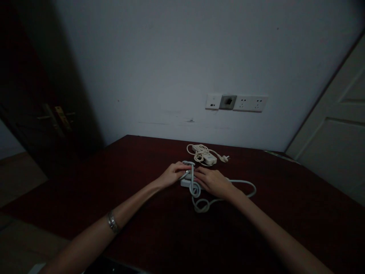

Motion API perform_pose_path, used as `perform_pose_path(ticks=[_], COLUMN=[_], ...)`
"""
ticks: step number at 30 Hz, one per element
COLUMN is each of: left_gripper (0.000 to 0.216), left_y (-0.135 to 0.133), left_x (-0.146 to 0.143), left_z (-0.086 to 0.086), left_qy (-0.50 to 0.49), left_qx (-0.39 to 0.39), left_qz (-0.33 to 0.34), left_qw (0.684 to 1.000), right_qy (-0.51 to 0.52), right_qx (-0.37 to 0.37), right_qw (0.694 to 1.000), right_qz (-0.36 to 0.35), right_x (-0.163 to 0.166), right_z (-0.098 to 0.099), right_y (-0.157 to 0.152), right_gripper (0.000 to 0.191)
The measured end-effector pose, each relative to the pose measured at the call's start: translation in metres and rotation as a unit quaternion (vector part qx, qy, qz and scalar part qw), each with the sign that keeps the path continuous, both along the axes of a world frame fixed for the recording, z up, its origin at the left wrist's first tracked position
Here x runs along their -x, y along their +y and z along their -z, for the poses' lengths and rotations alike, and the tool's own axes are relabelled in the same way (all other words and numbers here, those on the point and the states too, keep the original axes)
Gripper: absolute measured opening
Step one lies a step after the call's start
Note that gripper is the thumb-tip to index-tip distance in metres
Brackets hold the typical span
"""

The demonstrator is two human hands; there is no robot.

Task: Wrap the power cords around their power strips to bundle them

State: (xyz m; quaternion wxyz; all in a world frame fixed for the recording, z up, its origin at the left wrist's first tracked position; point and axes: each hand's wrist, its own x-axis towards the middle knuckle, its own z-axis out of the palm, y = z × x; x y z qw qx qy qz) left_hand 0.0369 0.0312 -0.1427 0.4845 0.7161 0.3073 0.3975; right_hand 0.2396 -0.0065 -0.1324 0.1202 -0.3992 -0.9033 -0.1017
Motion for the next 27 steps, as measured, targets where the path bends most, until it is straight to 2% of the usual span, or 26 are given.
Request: perform_pose_path(ticks=[3,6,9,13,18,22,24,27], left_gripper=[0.026,0.031,0.034,0.034,0.039,0.035,0.029,0.021], left_y=[0.0,0.001,0.002,0.003,0.001,0.0,0.002,0.009], left_x=[0.002,0.002,0.002,0.003,0.002,0.001,0.001,0.005], left_z=[-0.001,0.001,0.006,0.01,0.009,0.007,0.005,0.003], left_qy=[0.003,-0.018,-0.04,-0.06,-0.097,-0.134,-0.124,-0.055], left_qx=[-0.035,0.036,0.099,0.128,0.182,0.216,0.191,0.133], left_qz=[0.031,0.076,0.082,0.084,0.089,0.058,0.026,-0.044], left_qw=[0.999,0.996,0.991,0.986,0.974,0.965,0.973,0.989], right_qy=[0.044,0.088,0.14,0.199,0.212,0.204,0.198,0.188], right_qx=[0.026,0.063,0.107,0.156,0.159,0.143,0.128,0.108], right_qw=[0.999,0.994,0.983,0.967,0.963,0.966,0.971,0.976], right_qz=[-0.011,-0.03,-0.043,-0.044,-0.053,-0.062,-0.05,-0.031], right_x=[0.0,-0.002,-0.005,-0.009,-0.007,-0.001,0.002,0.004], right_z=[0.004,0.006,0.008,0.009,0.007,0.005,0.004,0.006], right_y=[0.001,0.003,0.008,0.017,0.018,0.011,0.009,0.008], right_gripper=[0.036,0.034,0.032,0.027,0.023,0.025,0.026,0.026])
